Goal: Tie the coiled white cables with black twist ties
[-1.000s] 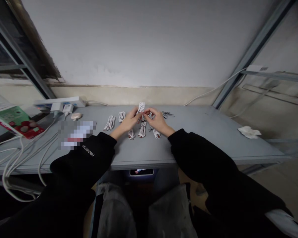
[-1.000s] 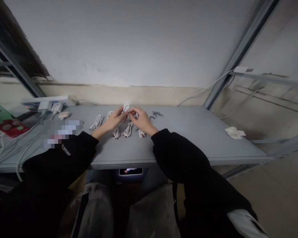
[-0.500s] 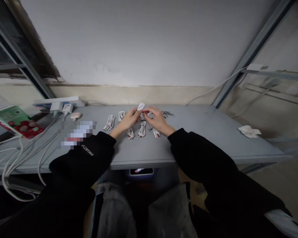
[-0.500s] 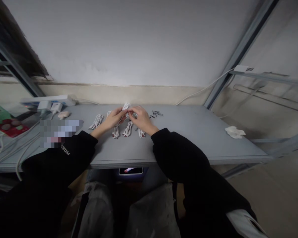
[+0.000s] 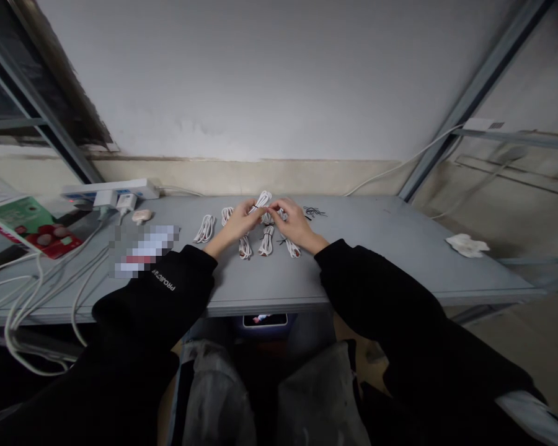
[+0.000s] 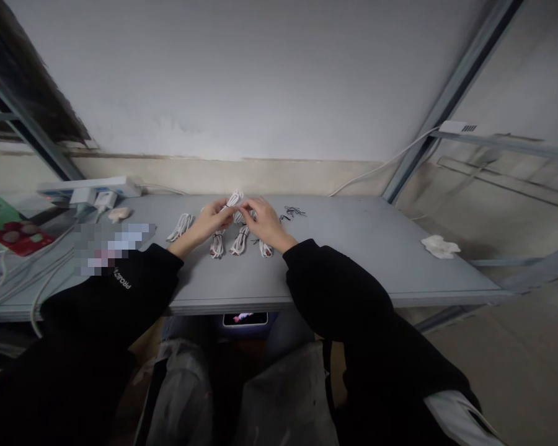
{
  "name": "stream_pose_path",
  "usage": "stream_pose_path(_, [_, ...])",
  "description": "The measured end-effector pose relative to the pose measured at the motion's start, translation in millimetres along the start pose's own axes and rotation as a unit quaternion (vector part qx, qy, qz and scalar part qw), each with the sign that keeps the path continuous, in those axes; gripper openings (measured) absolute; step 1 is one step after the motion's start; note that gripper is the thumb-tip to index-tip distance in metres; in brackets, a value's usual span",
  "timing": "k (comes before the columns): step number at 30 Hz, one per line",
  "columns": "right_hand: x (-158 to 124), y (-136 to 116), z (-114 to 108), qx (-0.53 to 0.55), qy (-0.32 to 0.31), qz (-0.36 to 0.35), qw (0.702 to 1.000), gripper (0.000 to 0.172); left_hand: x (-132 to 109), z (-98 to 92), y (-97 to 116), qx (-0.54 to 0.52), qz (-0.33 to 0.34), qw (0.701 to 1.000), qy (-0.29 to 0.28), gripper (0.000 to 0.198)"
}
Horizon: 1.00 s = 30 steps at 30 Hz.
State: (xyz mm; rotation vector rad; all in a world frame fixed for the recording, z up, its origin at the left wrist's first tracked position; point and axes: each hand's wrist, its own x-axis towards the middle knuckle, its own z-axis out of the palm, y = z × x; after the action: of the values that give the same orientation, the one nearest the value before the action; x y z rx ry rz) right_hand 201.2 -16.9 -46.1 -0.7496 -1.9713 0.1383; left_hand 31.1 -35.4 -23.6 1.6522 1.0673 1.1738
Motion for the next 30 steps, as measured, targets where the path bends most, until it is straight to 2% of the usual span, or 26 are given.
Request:
stream_pose_path(3, [-0.1, -1.6, -1.3, 0.015, 0.006, 0.0, 1.0, 0.018, -0.7, 0.4, 1.8, 0.014, -0.001, 1.0, -0.01, 0.014])
stream_pose_path(10, [-0.1, -1.7, -0.8, 0.016, 0.001, -0.014, 1.0, 0.016, -2.3, -0.6, 3.2, 0.145, 0.044, 0.987, 0.053, 0.008])
stream_pose_path(13, [-0.2, -1.6, 0.0, 0.02, -0.004, -0.022, 1.0, 0.014, -1.1, -1.3, -0.3, 0.163, 0.056, 0.983, 0.063, 0.006])
stream_pose_path(16, [-0.5, -2.2, 0.4, 0.027, -0.008, -0.03, 0.999, 0.012, 0.6, -0.6, -3.0, 0.13, 0.048, 0.989, 0.056, 0.006])
stream_pose_path(22, [-0.5, -2.9, -0.2, 0.021, -0.024, -0.025, 0.999, 0.013, -0.2, 2.7, 5.4, -0.009, -0.032, 0.999, 0.032, 0.011])
stream_pose_path(30, [0.2, -2.6, -2.2, -0.001, -0.033, -0.008, 0.999, 0.012, -1.2, 2.9, 14.5, -0.126, -0.05, 0.991, 0.015, 0.01])
